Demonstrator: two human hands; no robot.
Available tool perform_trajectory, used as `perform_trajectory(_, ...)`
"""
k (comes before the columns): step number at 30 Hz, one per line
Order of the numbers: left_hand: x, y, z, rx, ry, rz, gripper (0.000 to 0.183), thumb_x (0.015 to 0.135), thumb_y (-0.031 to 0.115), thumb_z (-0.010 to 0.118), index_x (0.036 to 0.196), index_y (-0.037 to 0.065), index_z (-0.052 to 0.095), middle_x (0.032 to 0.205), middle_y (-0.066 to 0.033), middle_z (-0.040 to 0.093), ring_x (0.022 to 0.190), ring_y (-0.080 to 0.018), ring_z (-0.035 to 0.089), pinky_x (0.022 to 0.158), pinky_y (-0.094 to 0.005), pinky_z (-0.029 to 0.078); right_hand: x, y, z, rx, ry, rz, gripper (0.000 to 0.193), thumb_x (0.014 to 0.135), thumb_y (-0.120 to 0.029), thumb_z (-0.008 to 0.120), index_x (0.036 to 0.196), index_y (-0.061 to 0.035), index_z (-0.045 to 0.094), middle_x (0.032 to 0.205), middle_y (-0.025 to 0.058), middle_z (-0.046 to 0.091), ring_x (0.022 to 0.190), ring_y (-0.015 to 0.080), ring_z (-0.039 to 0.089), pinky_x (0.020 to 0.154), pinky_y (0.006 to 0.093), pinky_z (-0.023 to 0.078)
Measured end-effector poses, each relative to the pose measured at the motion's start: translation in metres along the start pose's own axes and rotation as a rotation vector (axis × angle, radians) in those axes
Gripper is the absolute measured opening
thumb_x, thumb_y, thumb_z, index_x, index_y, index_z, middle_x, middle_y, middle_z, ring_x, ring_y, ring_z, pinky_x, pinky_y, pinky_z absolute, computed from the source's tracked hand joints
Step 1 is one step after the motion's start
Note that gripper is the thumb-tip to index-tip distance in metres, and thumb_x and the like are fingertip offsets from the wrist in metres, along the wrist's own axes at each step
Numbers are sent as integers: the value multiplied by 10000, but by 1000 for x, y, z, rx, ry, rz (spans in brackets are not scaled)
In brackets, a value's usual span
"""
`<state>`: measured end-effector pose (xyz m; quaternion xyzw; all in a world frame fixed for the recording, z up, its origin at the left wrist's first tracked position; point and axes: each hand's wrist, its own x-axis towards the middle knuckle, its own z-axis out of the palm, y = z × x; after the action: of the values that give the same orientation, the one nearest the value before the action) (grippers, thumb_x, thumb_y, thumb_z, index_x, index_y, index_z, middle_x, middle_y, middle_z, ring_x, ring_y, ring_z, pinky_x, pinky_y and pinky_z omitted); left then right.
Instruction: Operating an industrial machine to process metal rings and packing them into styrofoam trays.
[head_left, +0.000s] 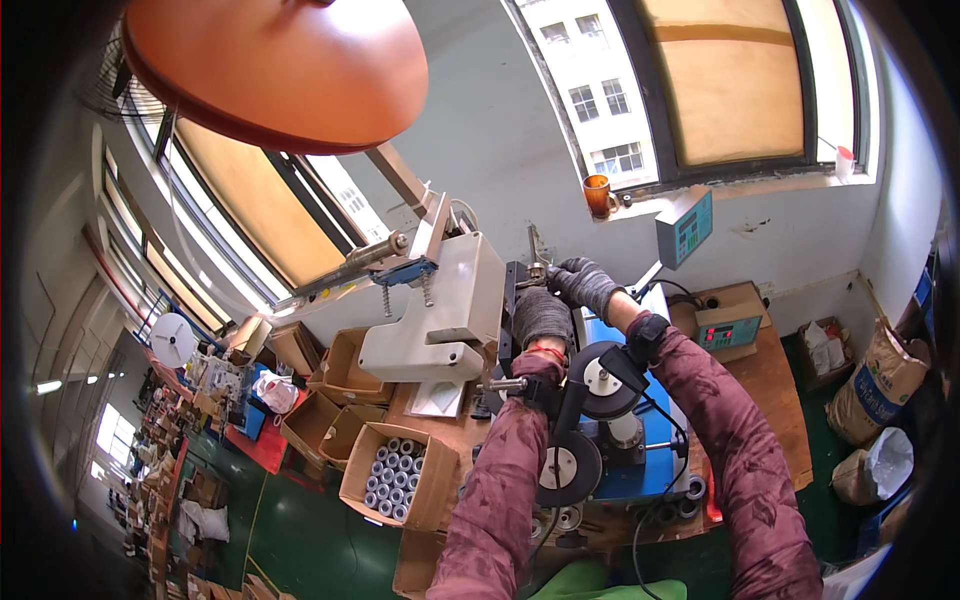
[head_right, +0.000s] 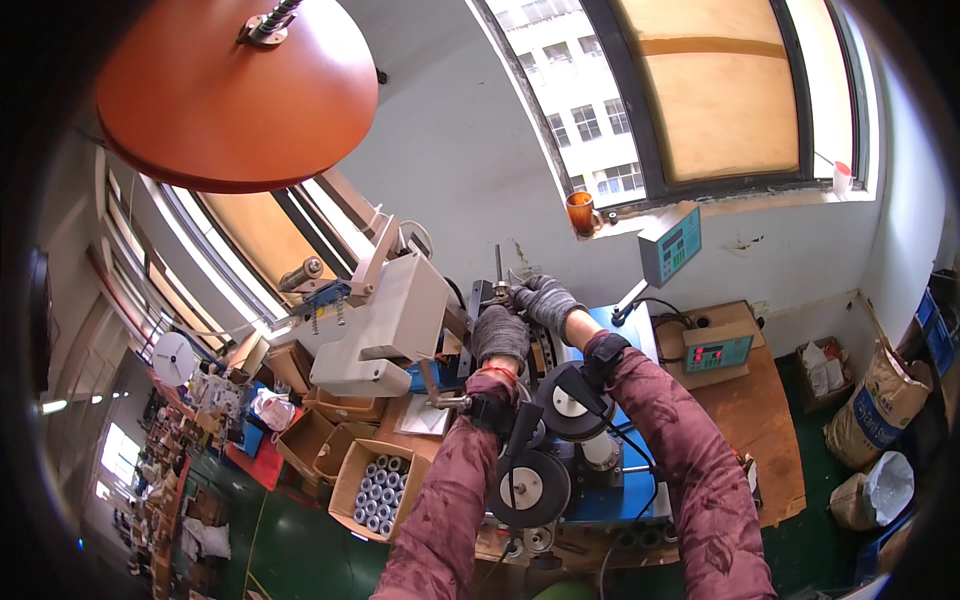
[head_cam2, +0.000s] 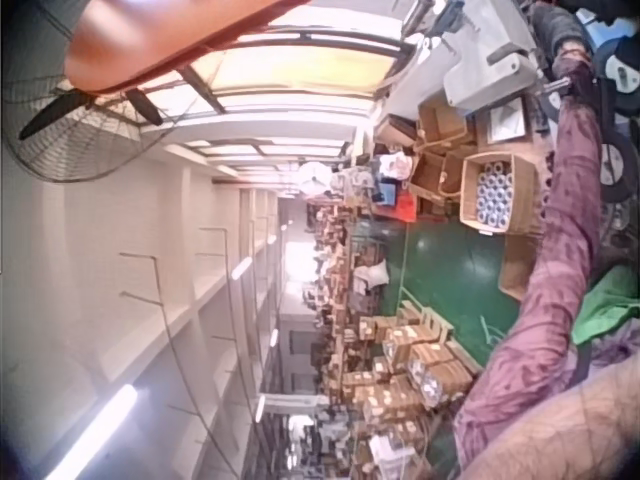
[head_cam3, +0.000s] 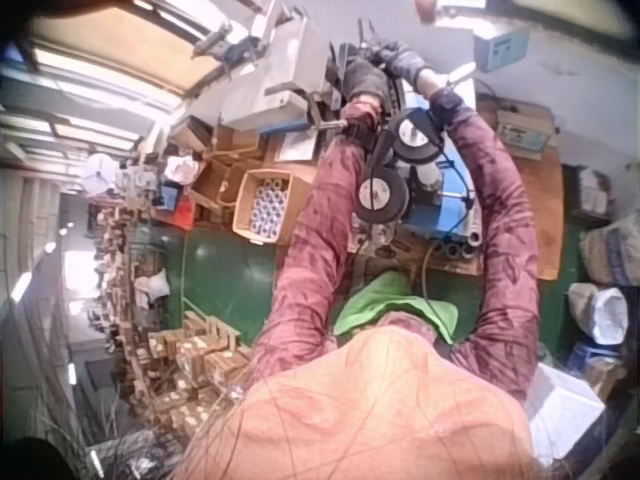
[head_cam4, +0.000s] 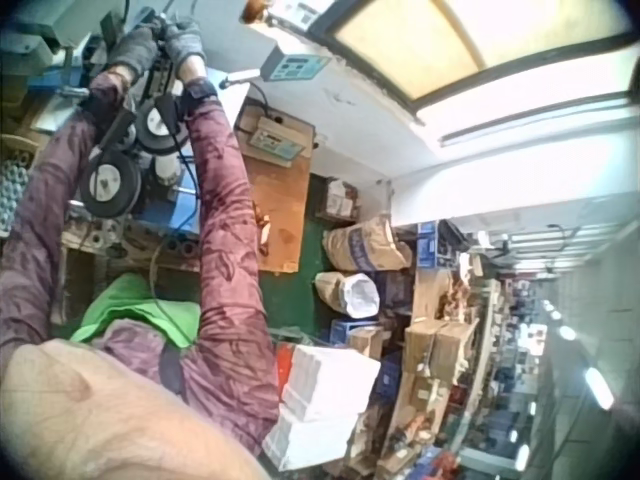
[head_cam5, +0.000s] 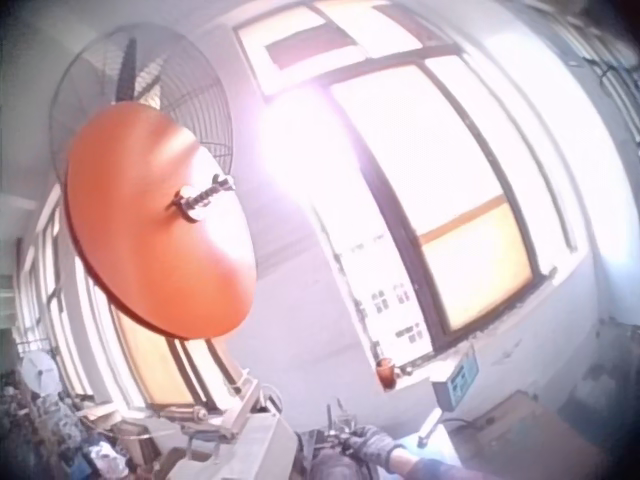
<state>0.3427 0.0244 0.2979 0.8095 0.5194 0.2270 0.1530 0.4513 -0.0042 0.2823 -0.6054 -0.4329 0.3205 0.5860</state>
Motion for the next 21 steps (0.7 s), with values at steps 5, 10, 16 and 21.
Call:
perform_trajectory(5, 10, -10, 0, -156, -25, -24, 304, 754, 268, 645, 1005, 97, 670, 1005, -165, 657, 972, -297, 630, 821, -403, 505, 16, -2, 8, 114, -92, 72, 320, 903, -329, 555, 974, -25, 627, 816, 55, 649, 730, 149, 618, 621, 311, 507)
perform_trajectory(10, 4, 12, 4, 72, -11, -152, 257, 776, 263, 633, 972, 103, 680, 984, -150, 667, 960, -289, 640, 802, -405, 514, 42, 27, 4, -272, -191, -305, 201, 841, -165, 573, 1011, -57, 561, 832, 162, 638, 809, 295, 641, 633, 387, 507)
perform_trajectory(16, 0, 11, 3, 67, 131, -104, 227, 791, 280, 606, 882, 91, 692, 882, -159, 677, 850, -312, 666, 707, -424, 536, 48, 21, 10, -144, -158, -223, 195, 880, -111, 520, 1068, -101, 573, 888, 163, 644, 782, 328, 633, 637, 375, 498)
perform_trajectory(21, -2, 10, 0, 20, 172, -140, 258, 783, 308, 631, 893, 83, 693, 875, -158, 678, 846, -302, 668, 709, -417, 536, 44, 0, 16, -2, -105, 36, 223, 894, -276, 561, 937, -70, 635, 754, 102, 628, 654, 197, 595, 562, 326, 470)
